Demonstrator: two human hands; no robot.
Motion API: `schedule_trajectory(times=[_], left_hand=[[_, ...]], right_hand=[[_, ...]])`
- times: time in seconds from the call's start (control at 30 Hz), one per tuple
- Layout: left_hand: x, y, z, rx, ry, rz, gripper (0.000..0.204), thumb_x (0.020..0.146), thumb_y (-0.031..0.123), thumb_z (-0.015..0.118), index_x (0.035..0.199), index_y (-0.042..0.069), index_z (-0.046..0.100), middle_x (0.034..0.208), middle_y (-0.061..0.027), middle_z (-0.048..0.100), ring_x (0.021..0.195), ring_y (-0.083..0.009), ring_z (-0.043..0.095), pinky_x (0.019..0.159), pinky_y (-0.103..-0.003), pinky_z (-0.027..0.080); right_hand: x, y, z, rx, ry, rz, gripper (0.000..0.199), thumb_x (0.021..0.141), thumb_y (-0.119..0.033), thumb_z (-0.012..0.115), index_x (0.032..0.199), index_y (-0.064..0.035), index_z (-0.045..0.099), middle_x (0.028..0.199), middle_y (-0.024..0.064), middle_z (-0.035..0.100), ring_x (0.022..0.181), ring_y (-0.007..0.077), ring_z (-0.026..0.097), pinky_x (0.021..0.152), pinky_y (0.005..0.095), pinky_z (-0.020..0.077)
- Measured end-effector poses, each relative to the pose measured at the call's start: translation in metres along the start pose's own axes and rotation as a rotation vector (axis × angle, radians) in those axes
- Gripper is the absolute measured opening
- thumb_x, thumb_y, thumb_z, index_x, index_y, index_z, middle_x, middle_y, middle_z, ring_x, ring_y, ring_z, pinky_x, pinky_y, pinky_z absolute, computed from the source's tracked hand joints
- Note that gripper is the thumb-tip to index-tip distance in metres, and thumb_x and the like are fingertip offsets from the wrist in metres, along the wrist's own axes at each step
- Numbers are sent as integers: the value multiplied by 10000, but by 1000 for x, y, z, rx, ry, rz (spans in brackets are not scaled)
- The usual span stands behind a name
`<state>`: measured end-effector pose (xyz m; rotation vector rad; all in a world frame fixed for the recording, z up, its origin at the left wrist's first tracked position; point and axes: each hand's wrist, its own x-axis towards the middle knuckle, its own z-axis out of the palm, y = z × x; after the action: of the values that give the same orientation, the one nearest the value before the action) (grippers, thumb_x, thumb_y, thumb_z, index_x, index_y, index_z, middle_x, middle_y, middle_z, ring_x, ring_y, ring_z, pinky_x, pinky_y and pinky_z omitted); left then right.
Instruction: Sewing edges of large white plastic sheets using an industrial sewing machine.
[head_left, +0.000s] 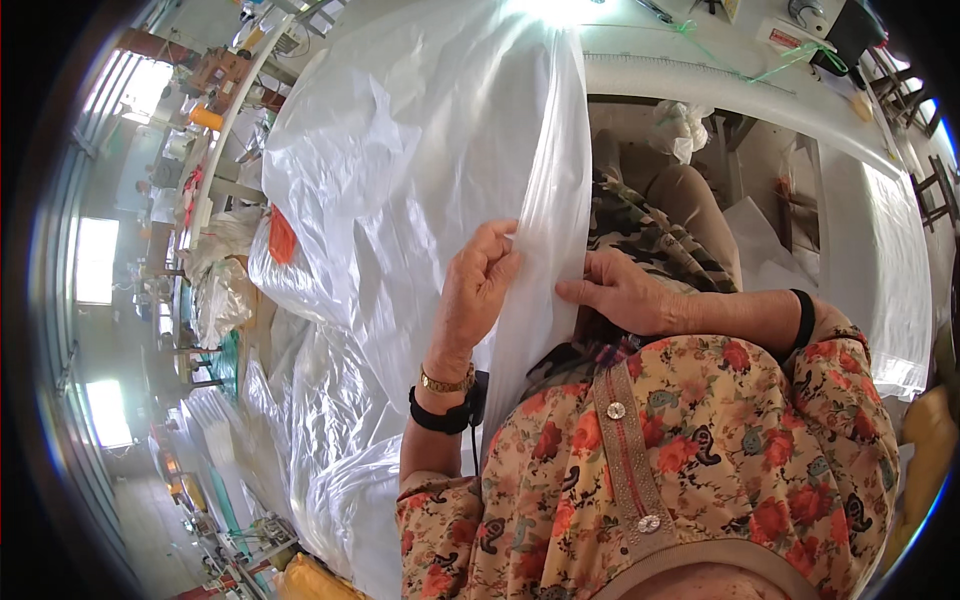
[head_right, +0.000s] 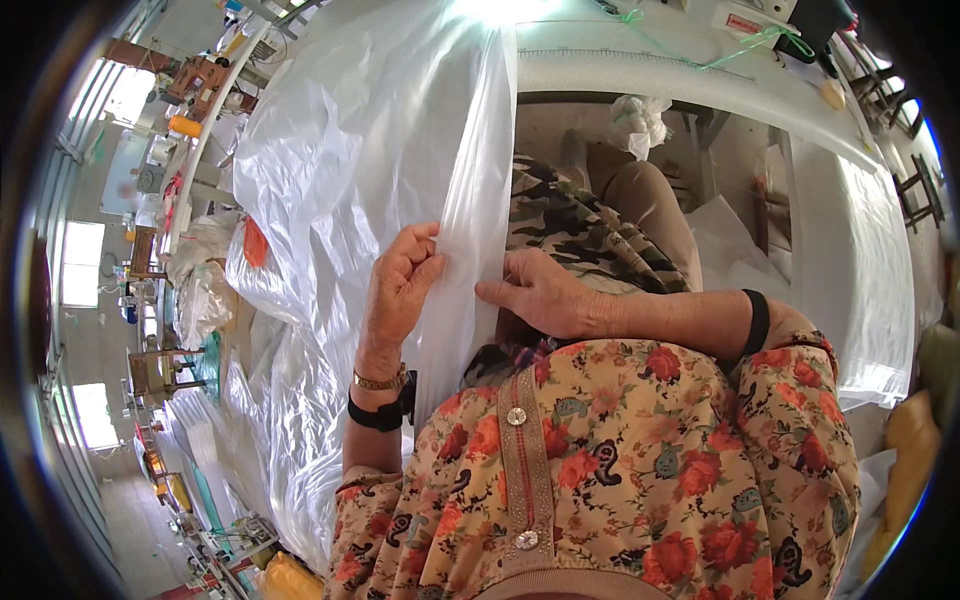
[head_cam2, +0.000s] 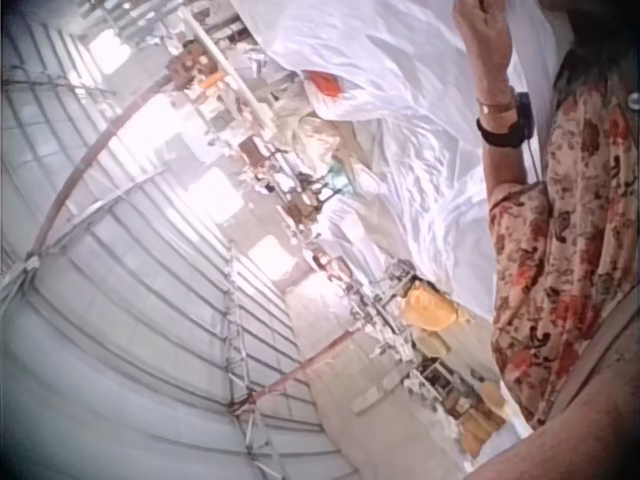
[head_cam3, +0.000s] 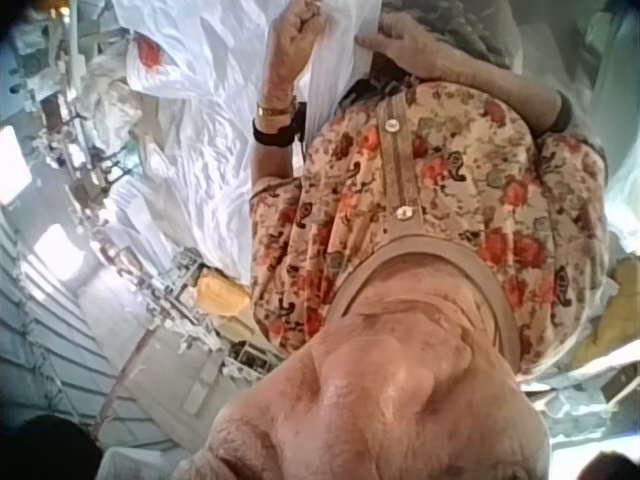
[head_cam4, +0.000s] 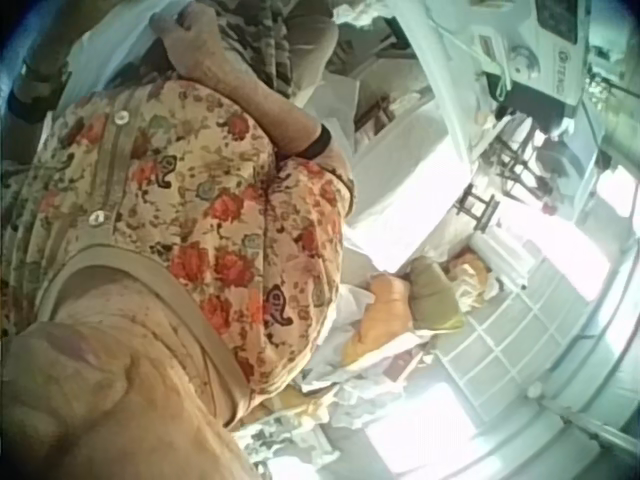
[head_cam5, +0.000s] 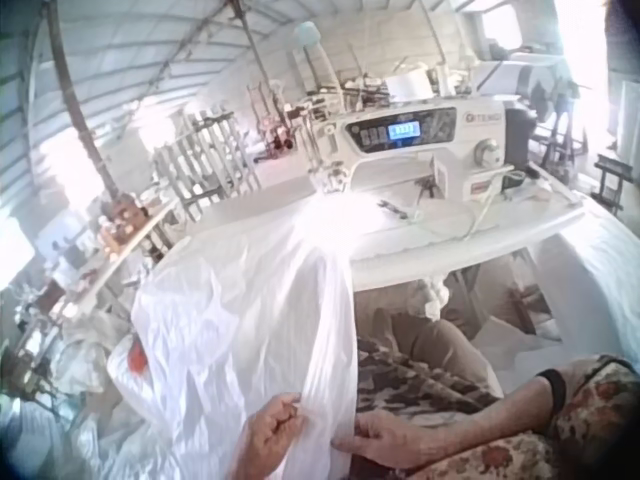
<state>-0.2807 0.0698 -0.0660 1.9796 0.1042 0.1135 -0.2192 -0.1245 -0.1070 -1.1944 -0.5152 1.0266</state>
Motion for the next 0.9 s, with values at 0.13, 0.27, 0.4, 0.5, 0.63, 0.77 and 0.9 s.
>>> schedule_trajectory(times=[0.13,0.27,0.4,0.5,0.63,0.77,0.9], left_hand=[[-5,-11,-6,-46,-28,37,289,894,-32,510,1180,2,517,839,-9,581,702,-75,491,688,-221,438],[-3,10,6,-157,-36,-18,305,888,-36,523,1190,3,543,1002,-40,609,784,-91,563,732,-219,465],[-4,29,9,121,-10,80,198,870,-38,547,1033,21,643,991,-42,627,770,-96,562,677,-242,471],[-2,25,6,265,-53,130,171,859,-45,548,974,11,661,925,-55,627,729,-115,563,642,-260,462],[2,14,4,477,31,240,174,848,-60,521,953,-12,651,799,-112,579,651,-201,557,595,-288,434],[6,13,3,569,14,198,122,871,-7,548,943,-16,647,799,-139,546,664,-261,547,611,-319,430],[11,12,6,595,-11,257,147,839,125,641,902,-7,649,875,-146,554,782,-353,572,694,-395,448]], right_hand=[[-2,-5,2,-11,-16,31,243,980,-140,507,1029,79,600,825,92,675,646,124,642,605,275,536],[0,-1,-1,-34,11,12,253,978,-163,512,1006,73,598,811,77,668,659,108,624,607,276,517],[-2,-5,-2,-164,7,-14,263,974,-180,524,1010,70,598,812,68,667,686,92,605,624,277,504],[0,-4,0,-186,16,-41,267,974,-184,525,1018,67,601,816,63,667,718,85,597,646,280,501],[0,-3,2,-42,-9,24,262,975,-182,524,1019,63,605,840,63,676,739,92,602,678,282,504],[-1,-6,3,8,5,33,254,973,-179,529,1013,59,608,860,67,684,744,98,604,693,287,505],[2,-1,2,-56,6,55,247,970,-177,533,1000,57,608,838,71,677,740,104,606,688,289,503]])
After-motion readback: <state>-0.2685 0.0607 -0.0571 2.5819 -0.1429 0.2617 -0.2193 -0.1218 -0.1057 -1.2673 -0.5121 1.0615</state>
